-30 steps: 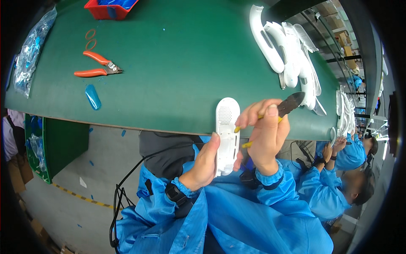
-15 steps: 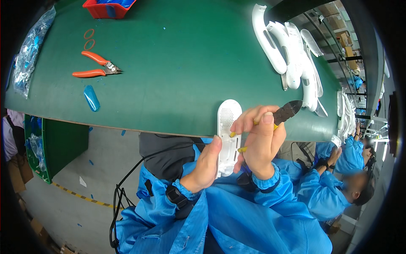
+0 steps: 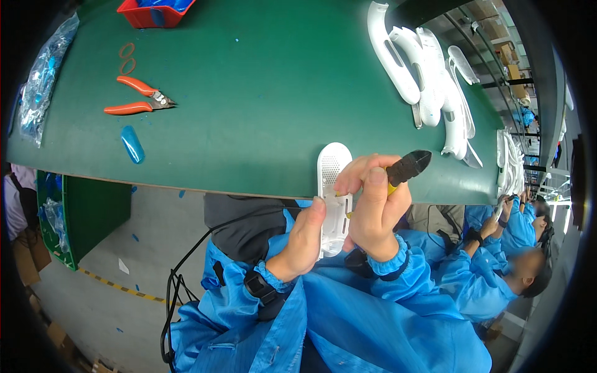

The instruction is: Trimming excess plastic from molded parts using hand nippers on a factory assembly line.

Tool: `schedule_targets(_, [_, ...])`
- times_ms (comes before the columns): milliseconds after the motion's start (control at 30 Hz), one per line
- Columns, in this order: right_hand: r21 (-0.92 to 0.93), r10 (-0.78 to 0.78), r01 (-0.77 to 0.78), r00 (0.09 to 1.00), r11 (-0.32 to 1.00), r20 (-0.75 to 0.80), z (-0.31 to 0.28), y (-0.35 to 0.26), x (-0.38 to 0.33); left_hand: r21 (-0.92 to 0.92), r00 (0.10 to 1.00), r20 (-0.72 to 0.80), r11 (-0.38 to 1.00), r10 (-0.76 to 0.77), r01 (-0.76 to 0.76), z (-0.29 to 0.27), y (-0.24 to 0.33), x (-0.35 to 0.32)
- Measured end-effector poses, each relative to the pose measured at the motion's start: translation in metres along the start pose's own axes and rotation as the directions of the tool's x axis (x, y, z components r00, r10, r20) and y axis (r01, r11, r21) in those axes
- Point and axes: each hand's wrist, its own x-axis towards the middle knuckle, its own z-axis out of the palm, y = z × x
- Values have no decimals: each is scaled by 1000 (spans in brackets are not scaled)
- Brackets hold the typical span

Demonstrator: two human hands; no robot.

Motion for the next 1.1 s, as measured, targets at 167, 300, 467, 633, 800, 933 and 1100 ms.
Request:
schedule_targets(167, [135, 96, -87, 993, 987, -66, 2, -2, 5, 27, 995, 83, 999, -50, 47, -4, 5, -15])
schedule_targets(300, [219, 116, -95, 990, 971, -85, 5, 0, 13, 380, 998, 67, 925, 0, -26, 2, 17, -38])
schedule_targets(467, [339, 162, -120, 982, 933, -98, 7, -4, 26, 534, 998, -62, 845, 12, 23, -2, 14, -40])
schedule_targets(633, [358, 150, -150, 988, 922, 25, 2, -14, 27, 699, 939, -158, 706, 307, -113, -2, 15, -26])
schedule_targets(800, [329, 122, -159, 984, 931, 131, 7, -5, 16, 688, 906, -250, 721, 342, -83, 6, 17, -20])
schedule_targets(933, [311, 127, -170, 980, 935, 154, 5, -4, 16, 705, 889, -258, 703, 379, -96, 5, 13, -17])
schedule_targets(1100, [337, 85, -137, 983, 932, 165, 8, -4, 13, 731, 872, -270, 676, 408, -91, 4, 9, -16])
